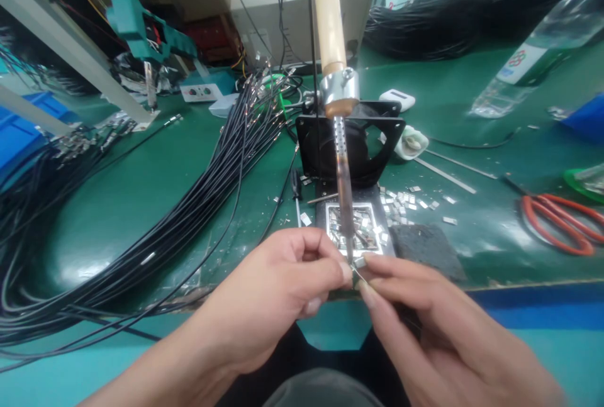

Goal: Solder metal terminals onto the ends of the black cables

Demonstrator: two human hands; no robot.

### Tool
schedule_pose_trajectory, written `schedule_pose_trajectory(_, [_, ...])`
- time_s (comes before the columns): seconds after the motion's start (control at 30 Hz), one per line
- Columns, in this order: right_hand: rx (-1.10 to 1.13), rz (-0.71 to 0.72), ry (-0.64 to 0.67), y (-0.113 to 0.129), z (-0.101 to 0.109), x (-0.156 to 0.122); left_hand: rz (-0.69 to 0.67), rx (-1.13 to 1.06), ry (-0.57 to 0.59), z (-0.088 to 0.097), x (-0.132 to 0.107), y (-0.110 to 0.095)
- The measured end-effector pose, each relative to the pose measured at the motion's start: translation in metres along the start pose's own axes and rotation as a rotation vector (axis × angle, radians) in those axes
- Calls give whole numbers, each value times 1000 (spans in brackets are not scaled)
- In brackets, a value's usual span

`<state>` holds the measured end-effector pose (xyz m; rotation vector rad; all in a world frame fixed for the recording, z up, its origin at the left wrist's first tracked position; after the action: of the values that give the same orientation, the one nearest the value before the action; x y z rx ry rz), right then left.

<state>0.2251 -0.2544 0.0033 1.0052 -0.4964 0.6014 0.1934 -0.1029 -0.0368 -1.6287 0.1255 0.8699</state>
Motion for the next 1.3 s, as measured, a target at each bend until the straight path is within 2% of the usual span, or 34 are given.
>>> schedule_pose_trajectory(0.27, [-3,1,37,-1,-2,-3,5,-1,-2,-1,-1,0])
schedule_pose_trajectory(0.93, [15,-64,-9,-2,-1,-1,12,5,-6,1,2,5])
schedule_pose_trajectory(1.1, [76,-188,38,-12,-6,-1,11,3,2,0,1,5])
schedule_pose_trajectory(1.3, [275,-503,237,-32,-21,-12,46,27,47,0,-7,11])
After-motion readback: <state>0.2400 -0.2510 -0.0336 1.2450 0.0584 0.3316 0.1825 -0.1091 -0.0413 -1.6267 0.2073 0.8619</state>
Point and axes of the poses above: each hand's wrist, its own x-axis towards the middle knuckle, its own z-axis out of the back of the hand, y = z × x, the point moved 9 cm from there along x, towards the middle knuckle, and after that the axes turned 15 degrees about -y, right-handed, at the moved point
